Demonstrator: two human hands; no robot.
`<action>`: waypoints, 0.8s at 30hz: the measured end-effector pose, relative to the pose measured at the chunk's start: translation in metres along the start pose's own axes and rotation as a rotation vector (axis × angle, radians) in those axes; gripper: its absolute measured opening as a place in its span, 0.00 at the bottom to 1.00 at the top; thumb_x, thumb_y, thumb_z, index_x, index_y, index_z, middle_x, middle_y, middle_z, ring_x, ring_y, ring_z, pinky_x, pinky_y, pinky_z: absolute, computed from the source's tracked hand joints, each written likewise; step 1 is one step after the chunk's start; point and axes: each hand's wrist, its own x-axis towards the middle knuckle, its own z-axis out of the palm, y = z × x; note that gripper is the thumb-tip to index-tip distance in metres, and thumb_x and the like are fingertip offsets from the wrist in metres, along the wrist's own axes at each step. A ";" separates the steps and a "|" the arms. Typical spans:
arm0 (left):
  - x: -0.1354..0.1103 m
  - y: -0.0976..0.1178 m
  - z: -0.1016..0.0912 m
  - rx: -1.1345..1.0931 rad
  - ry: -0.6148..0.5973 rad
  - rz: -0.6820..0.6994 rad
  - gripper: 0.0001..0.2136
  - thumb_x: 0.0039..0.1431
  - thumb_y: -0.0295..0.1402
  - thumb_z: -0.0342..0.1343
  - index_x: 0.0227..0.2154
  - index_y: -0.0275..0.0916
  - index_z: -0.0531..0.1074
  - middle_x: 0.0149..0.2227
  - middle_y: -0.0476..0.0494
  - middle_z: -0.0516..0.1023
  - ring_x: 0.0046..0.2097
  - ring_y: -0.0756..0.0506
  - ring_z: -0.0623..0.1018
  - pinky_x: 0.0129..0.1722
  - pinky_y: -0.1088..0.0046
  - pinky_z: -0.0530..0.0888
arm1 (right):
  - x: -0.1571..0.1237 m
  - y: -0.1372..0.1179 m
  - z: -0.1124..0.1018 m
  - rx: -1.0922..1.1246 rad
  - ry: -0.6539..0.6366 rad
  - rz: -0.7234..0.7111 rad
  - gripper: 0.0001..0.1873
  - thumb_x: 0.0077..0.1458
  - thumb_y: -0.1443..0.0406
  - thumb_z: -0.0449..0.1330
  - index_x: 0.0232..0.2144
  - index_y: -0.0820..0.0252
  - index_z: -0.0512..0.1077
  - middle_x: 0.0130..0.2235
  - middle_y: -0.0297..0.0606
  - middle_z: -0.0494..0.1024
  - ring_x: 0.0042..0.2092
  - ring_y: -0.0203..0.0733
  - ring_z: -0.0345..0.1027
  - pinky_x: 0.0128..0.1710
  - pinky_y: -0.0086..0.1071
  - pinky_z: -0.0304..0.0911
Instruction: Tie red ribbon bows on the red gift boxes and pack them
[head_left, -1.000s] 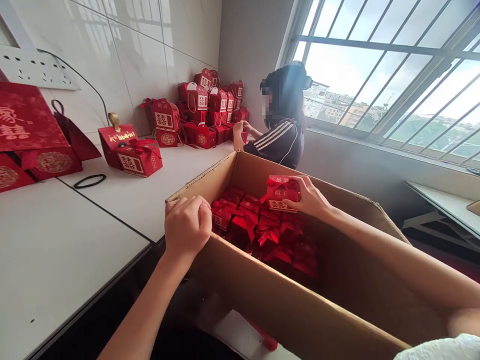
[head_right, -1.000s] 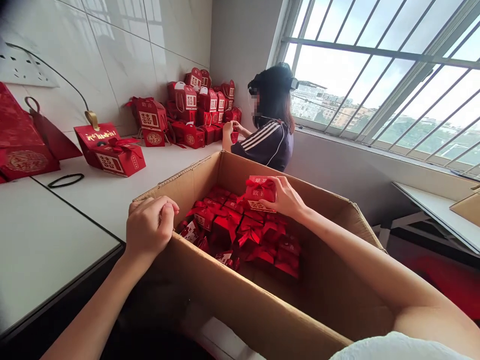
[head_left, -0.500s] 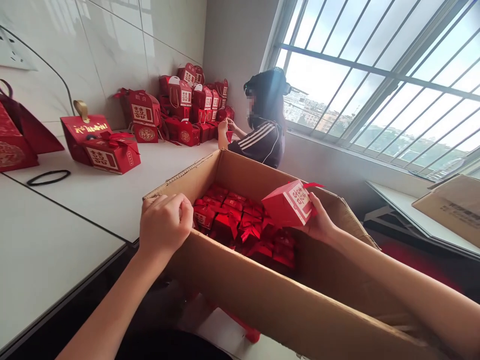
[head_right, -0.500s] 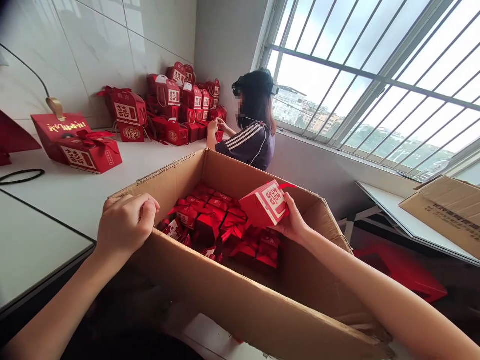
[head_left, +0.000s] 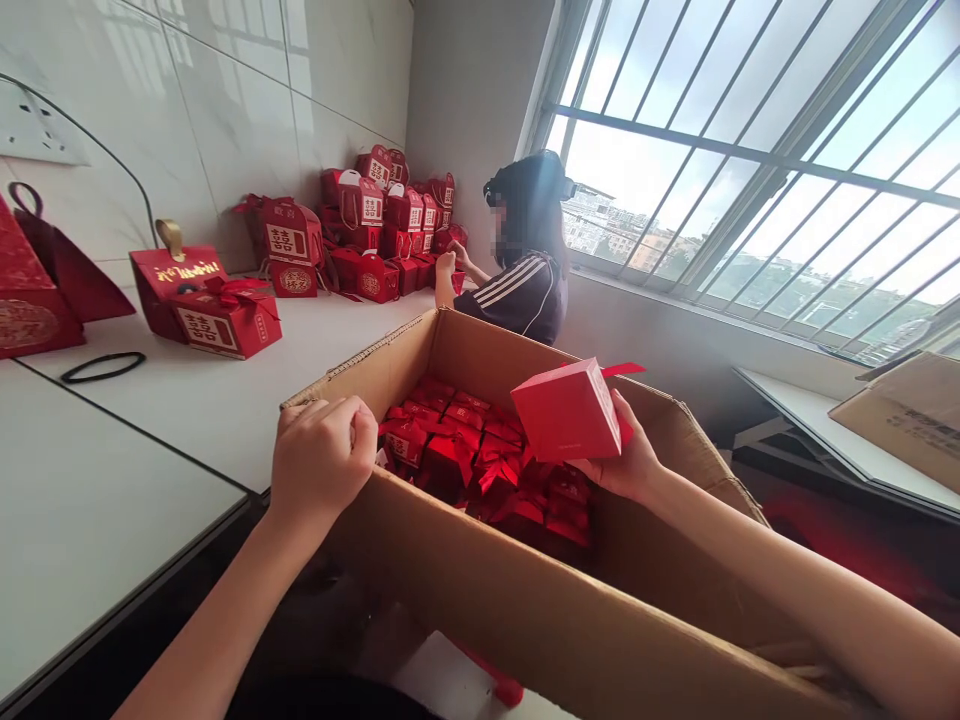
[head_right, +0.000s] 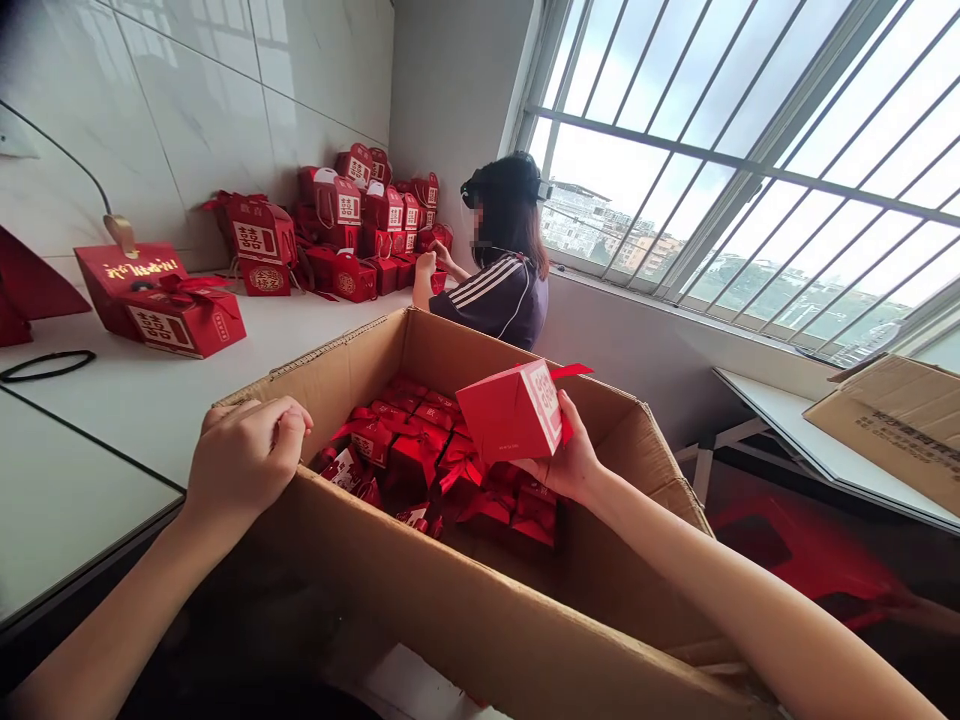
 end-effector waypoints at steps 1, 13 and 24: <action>0.000 0.000 0.000 0.005 -0.005 -0.005 0.13 0.55 0.31 0.37 0.20 0.40 0.64 0.23 0.47 0.74 0.30 0.45 0.71 0.40 0.65 0.61 | 0.002 0.000 -0.003 -0.074 -0.023 -0.025 0.23 0.55 0.45 0.45 0.39 0.54 0.65 0.32 0.32 0.77 0.34 0.39 0.73 0.33 0.36 0.70; 0.000 0.003 -0.001 0.019 -0.032 -0.017 0.14 0.55 0.32 0.37 0.20 0.40 0.64 0.23 0.46 0.73 0.31 0.44 0.72 0.41 0.64 0.61 | 0.022 0.011 -0.067 -1.794 0.123 -0.443 0.44 0.35 0.53 0.66 0.53 0.57 0.53 0.50 0.45 0.58 0.50 0.50 0.64 0.52 0.43 0.61; 0.000 0.004 -0.002 0.046 -0.026 -0.003 0.13 0.55 0.30 0.38 0.19 0.40 0.63 0.23 0.45 0.74 0.32 0.43 0.72 0.39 0.65 0.61 | 0.039 0.079 -0.112 -1.677 0.160 -0.307 0.40 0.40 0.57 0.63 0.52 0.61 0.52 0.51 0.49 0.59 0.53 0.51 0.60 0.55 0.45 0.56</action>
